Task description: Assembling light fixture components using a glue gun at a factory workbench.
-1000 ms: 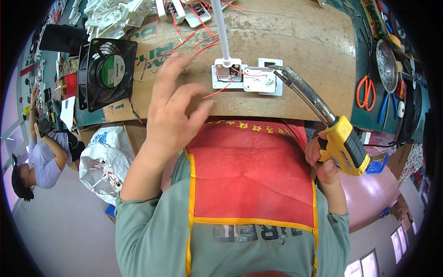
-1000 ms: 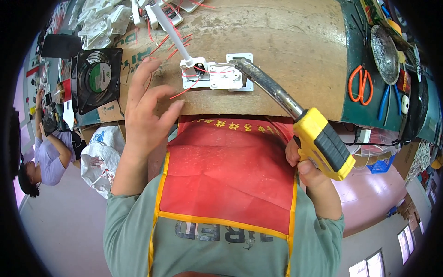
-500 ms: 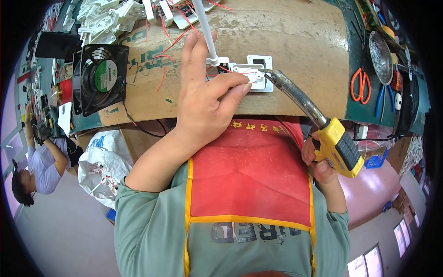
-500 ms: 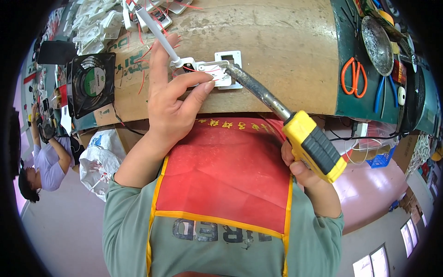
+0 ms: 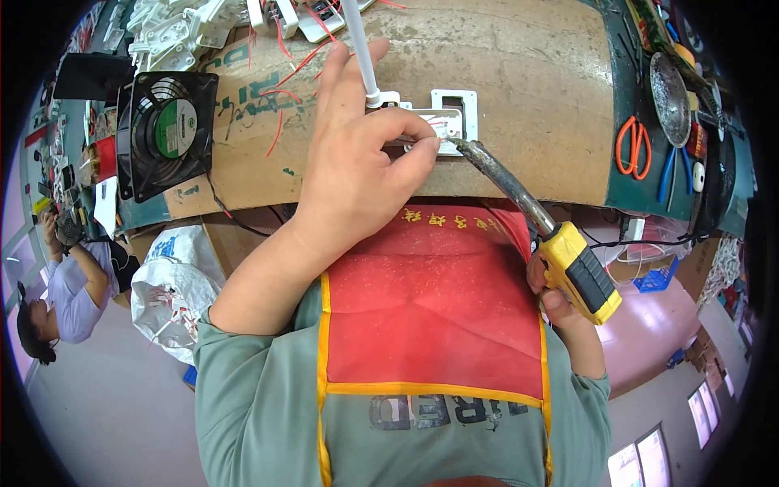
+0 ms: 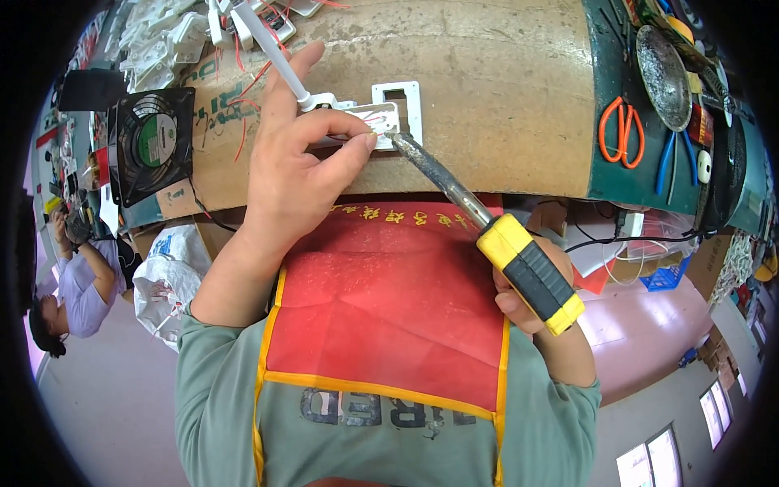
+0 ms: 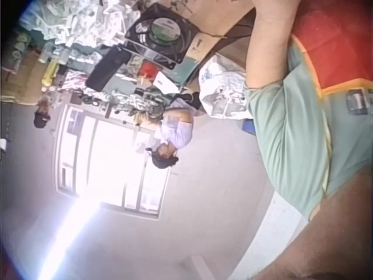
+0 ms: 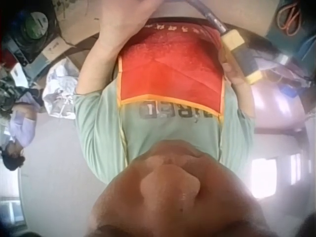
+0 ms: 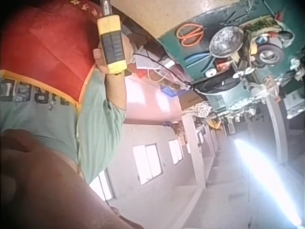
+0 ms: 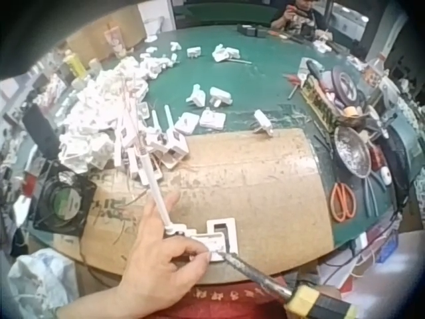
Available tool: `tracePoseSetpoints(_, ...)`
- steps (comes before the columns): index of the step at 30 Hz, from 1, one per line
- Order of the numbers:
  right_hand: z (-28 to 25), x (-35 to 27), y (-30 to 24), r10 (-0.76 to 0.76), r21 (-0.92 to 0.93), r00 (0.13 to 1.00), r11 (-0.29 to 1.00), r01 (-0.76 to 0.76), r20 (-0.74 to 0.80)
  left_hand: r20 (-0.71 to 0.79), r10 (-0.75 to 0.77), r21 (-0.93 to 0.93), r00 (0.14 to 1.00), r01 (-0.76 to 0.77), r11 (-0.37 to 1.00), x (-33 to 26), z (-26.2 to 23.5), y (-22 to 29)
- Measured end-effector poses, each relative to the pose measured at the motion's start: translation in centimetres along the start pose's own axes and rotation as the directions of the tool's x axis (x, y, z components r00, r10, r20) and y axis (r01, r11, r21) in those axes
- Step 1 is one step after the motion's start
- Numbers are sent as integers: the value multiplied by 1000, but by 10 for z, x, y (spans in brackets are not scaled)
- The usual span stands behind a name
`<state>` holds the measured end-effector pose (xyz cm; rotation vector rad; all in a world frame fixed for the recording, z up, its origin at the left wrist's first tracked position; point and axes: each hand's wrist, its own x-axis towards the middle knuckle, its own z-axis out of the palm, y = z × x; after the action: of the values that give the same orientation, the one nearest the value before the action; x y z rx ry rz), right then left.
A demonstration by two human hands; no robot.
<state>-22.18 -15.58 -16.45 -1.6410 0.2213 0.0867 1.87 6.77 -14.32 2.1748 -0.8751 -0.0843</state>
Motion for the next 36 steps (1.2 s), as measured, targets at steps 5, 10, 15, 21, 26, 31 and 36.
tracePoseSetpoints(5,0,2,1,-21,16,1000,1000,21,5,8,-8,-8,1000,8,1000,-1,0,0)
tracePoseSetpoints(10,5,5,-5,-36,-24,999,999,35,-30,-2,9,-7,1000,-9,1000,-1,1,-2)
tracePoseSetpoints(15,1,3,-3,-43,-59,999,997,43,5,3,30,53,1000,-30,998,0,-1,0)
tracePoseSetpoints(21,2,3,-5,-50,-124,999,991,51,9,-3,-16,-26,1000,16,1000,-1,2,-1)
tracePoseSetpoints(26,1,3,-5,-83,-171,996,981,88,35,-10,9,14,1000,-9,1000,-1,2,-2)
tracePoseSetpoints(31,4,5,-5,-89,-114,996,990,87,-14,-4,-5,-4,1000,5,1000,-1,2,-1)
tracePoseSetpoints(36,6,5,-9,-101,-137,995,986,99,-5,5,-20,-25,1000,20,999,0,2,-1)
